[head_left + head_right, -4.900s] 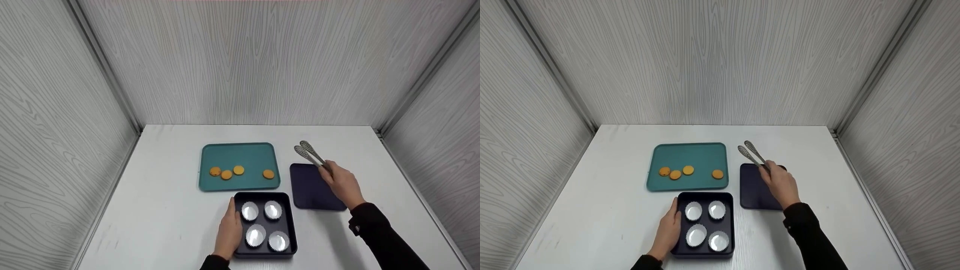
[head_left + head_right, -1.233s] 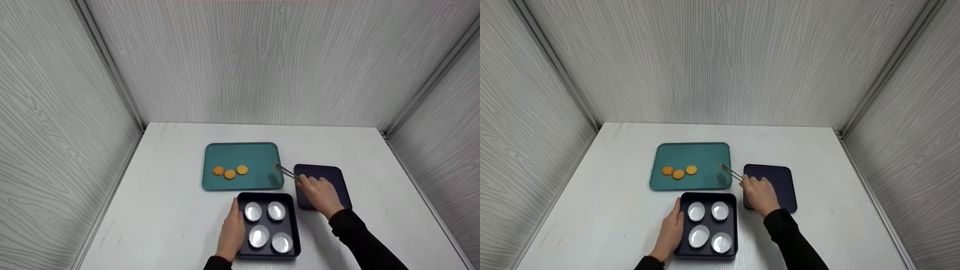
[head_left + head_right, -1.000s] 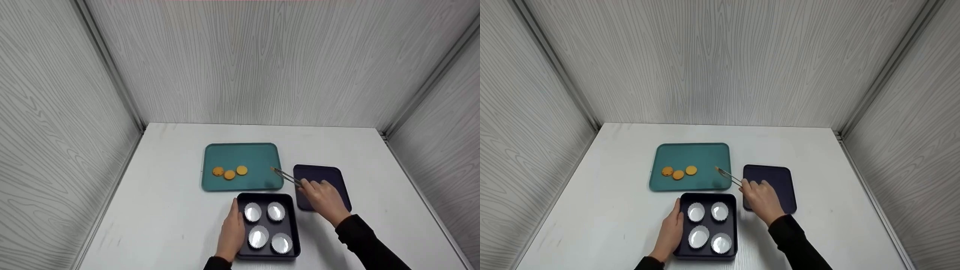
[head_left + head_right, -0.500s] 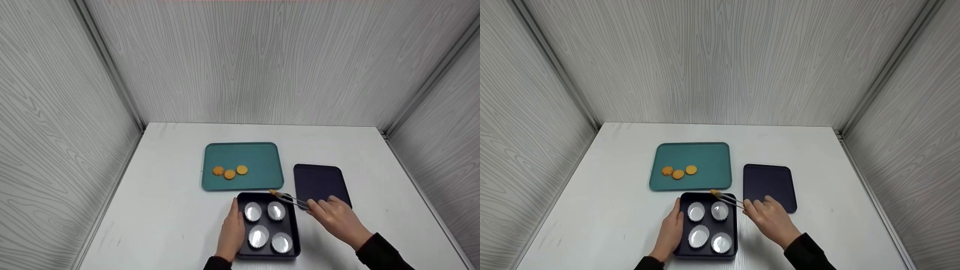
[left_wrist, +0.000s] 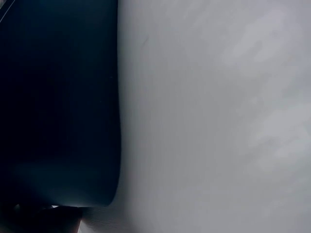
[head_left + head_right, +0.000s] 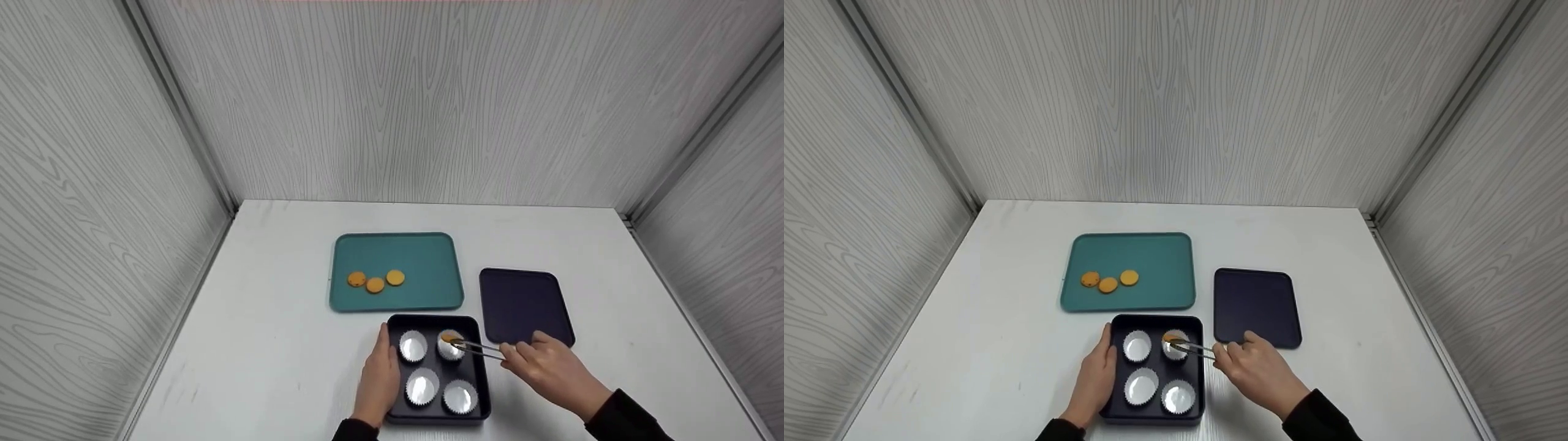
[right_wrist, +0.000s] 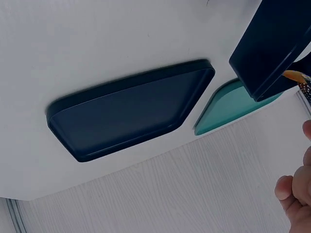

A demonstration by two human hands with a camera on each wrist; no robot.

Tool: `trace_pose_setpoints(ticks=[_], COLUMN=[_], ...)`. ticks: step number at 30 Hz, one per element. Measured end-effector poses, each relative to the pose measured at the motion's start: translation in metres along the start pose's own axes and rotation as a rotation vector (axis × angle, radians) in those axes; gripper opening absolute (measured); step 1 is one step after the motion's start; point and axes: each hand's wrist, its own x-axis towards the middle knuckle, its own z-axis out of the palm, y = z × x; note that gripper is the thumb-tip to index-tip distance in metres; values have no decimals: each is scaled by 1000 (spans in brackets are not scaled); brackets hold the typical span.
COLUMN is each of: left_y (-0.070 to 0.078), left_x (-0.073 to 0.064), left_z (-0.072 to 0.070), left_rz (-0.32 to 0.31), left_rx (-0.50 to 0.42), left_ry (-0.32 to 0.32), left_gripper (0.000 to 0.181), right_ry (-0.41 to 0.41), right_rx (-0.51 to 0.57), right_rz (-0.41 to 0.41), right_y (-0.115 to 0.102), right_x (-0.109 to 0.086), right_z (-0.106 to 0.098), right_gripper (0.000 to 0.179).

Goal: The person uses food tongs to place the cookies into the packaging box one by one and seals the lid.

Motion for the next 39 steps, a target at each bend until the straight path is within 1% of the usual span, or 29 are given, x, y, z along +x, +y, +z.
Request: trace_pose_setpoints(ticks=[6,8,15,19,21,26,28,32,33,37,39], left_y=[0,0,0,0,0,1,1,1,1,1,1], left_x=[0,0,0,0,0,-1,-1,-1,-1,0,0], left_z=[0,0,-1,-1,-1,-1,-1,-1,-1,-1,-1], left_rz=[6,12,-8,-9,-11,-16,-17,-10,-10,-14,-22], left_rx=[1,5,-11,-8,-10,-20,-24,-27,-27,-21,-17], left_ry=[6,6,-11,-11,-11,-13,-12,-9,-10,-11,-13], left_gripper=[51,51,52,52,52,52,52,52,52,52,52], right_ry=[-33,-42,-99,-124,-133,-151,-156,-170,-176,-197,-202], right_rx=[-20,-20,-18,-14,-20,-20,-16,-20,-21,-20,-20], right_rz=[11,18,38,38,35,36,42,51,53,67,76], right_y=[-3,-4,-5,-5,-5,-6,-7,-7,-7,-6,-5], right_x=[1,0,-4,-6,-7,-9,-10,-11,-11,-10,-9], right_z=[6,8,15,18,20,23,24,25,25,25,24], right_gripper=[49,48,46,47,45,32,33,46,44,30,34])
